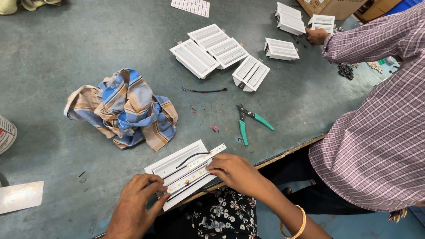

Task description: The person applies adhesive to LED strips and presses them into a white housing. They use a small metal spatula to spread the adhesive and then press the strips into place, repeating the process for multiple strips within the same housing.

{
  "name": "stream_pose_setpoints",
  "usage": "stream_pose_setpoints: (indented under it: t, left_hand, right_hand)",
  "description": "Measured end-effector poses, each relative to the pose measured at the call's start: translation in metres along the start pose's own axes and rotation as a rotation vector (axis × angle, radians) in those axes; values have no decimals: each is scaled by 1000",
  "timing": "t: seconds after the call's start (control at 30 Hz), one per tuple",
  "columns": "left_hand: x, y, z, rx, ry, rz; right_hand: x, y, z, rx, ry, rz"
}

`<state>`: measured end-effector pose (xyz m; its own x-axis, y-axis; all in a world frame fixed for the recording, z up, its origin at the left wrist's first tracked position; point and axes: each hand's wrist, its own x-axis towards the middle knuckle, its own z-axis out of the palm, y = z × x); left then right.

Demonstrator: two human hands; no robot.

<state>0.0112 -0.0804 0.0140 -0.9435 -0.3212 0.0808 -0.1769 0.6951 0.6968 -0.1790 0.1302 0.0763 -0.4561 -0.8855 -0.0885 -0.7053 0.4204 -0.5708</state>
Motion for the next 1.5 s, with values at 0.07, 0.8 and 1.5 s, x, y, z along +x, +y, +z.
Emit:
stream_pose_setpoints:
  t: [0.07, 0.8, 1.5]
  left_hand:
    - [0, 2, -1, -1, -36, -36]
    - [-3, 16, -11, -156, 56, 57]
    - [3, 10, -15, -101, -70, 87]
  right_hand:
    - [-1, 1, 1, -22, 29, -25]
    - [3, -6, -5, -78, -28, 13]
    - [4, -14, -6, -8, -30, 113]
